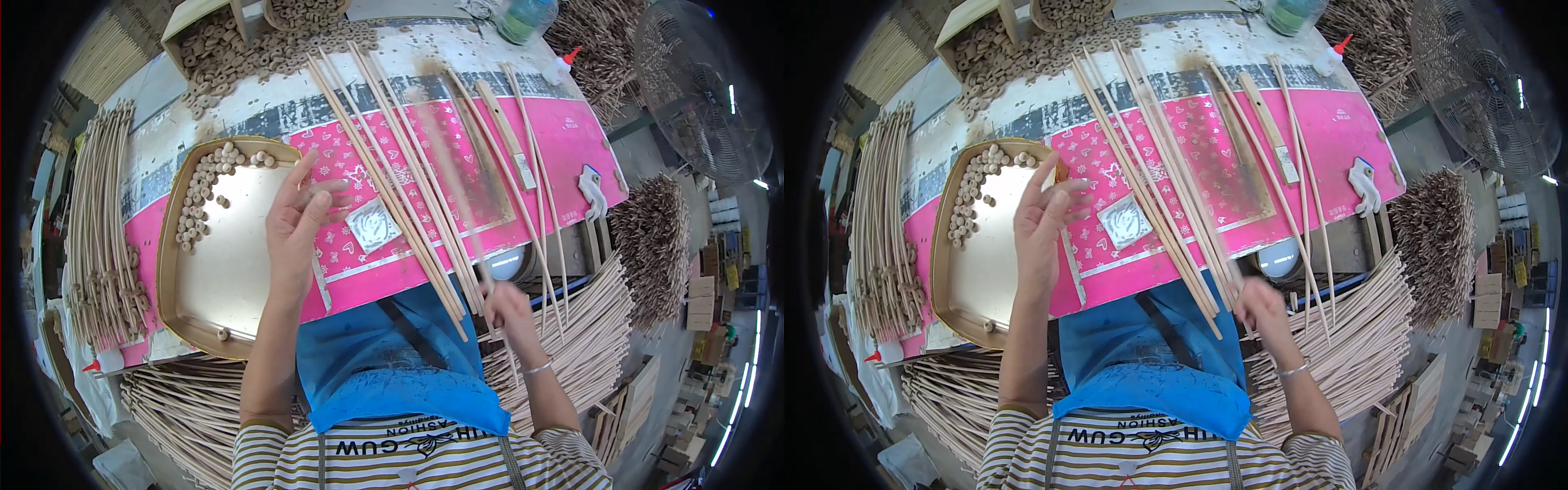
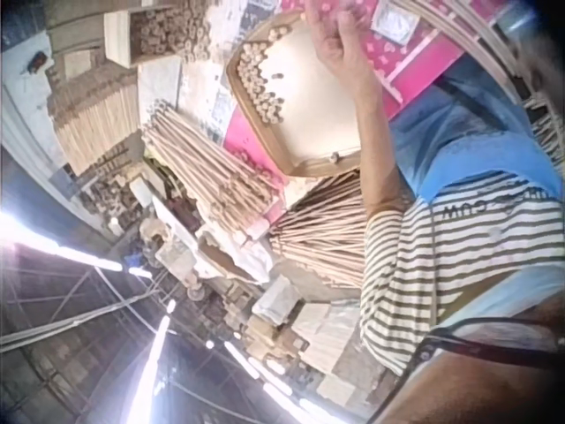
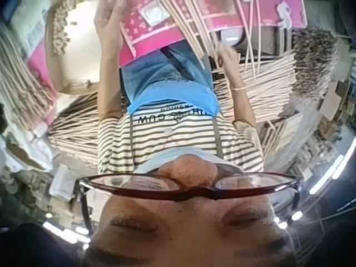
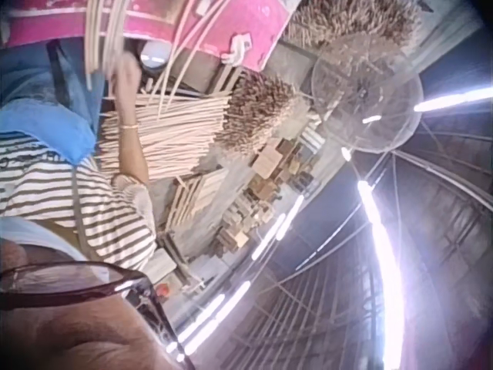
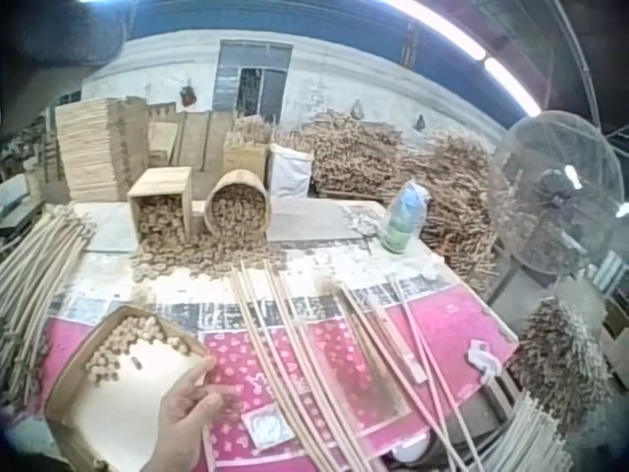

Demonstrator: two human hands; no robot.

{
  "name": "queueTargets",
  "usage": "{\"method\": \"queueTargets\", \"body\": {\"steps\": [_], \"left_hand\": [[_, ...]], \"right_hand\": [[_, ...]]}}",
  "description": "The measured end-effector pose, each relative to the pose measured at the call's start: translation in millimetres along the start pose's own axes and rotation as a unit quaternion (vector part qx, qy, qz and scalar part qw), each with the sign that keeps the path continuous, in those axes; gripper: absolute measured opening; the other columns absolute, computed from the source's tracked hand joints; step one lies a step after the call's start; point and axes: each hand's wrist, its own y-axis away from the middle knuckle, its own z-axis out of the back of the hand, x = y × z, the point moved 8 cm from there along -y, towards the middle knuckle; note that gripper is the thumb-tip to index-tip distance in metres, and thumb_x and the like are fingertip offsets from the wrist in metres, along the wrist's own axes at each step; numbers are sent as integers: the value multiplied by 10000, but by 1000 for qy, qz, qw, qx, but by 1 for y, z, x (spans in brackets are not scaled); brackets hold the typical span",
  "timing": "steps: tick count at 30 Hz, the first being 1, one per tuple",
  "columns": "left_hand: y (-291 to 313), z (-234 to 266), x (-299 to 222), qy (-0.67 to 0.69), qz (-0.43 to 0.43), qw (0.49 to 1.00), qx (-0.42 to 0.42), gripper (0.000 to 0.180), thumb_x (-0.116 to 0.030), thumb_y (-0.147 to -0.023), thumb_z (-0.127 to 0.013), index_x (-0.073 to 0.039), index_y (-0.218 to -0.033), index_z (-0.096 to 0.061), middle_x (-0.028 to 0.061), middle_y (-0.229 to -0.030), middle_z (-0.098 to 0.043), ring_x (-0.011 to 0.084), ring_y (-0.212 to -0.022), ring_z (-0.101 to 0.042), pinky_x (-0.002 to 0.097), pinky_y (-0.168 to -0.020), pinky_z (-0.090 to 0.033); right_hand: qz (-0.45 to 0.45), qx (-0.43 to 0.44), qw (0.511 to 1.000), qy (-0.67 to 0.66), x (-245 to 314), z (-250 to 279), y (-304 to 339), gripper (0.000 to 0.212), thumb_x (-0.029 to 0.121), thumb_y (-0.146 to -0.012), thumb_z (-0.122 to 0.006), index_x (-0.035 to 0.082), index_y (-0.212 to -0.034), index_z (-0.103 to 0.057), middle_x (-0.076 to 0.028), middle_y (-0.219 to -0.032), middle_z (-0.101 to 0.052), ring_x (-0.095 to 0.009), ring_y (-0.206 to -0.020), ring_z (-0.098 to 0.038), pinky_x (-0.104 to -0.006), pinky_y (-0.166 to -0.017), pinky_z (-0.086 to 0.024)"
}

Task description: Assembling wooden sticks and beads by applying glue and joining them at a workshop workbench.

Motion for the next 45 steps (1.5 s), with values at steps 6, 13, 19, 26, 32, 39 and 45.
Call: {"method": "queueTargets", "body": {"steps": [6,13,19,26,32,39,45], "left_hand": [[41,-34,66,23,130,986,103,493,-135,-1013,-587,-42,-1481,-466,108,-1127,-701,174,-1027,-670,300,-877,-533],[76,-24,92,3,180,978,106,423,-155,-1031,-566,-30,-1433,-515,120,-1127,-704,188,-1002,-686,311,-893,-547],[78,-18,102,11,190,976,108,422,-133,-1038,-560,-18,-1441,-507,123,-1126,-708,177,-1017,-675,310,-902,-537],[71,-16,94,9,178,979,100,406,-169,-1044,-551,-27,-1424,-524,112,-1116,-701,173,-989,-678,311,-892,-544],[8,6,42,121,59,990,-51,506,-336,-1116,-363,-27,-1517,-374,166,-1318,-597,235,-1152,-629,375,-1042,-496],[-30,7,12,274,-12,961,-30,620,-471,-1100,-266,-15,-1513,-343,200,-1360,-546,279,-1184,-616,406,-1066,-509],[-33,16,17,245,-31,969,-9,581,-471,-1095,-307,2,-1401,-446,95,-994,-640,207,-956,-666,382,-928,-571]], "right_hand": [[246,-249,890,293,56,36,-90,324,29,-965,-592,-33,-1282,-611,-121,-962,-611,-221,-842,-592,-323,-746,-487],[307,-346,753,469,58,22,-114,497,-31,-865,-624,43,-1356,-598,-161,-1109,-576,-350,-1054,-553,-458,-932,-448],[289,-339,761,471,64,26,-120,462,-51,-875,-600,37,-1329,-621,-155,-1073,-568,-342,-1033,-553,-440,-910,-464],[308,-324,796,409,75,32,-110,344,-34,-921,-588,-5,-1261,-632,-180,-1059,-588,-335,-1000,-588,-417,-868,-487],[273,-140,928,213,90,-12,-27,293,-22,-980,-555,-22,-1257,-649,-47,-858,-587,-109,-723,-533,-237,-625,-424],[312,-58,909,270,72,-40,19,331,-57,-931,-608,-15,-1254,-668,-56,-774,-523,-121,-652,-474,-259,-569,-375],[305,-63,914,260,56,-46,21,319,-38,-943,-614,-4,-1255,-672,-58,-778,-522,-122,-656,-477,-259,-574,-382]]}}
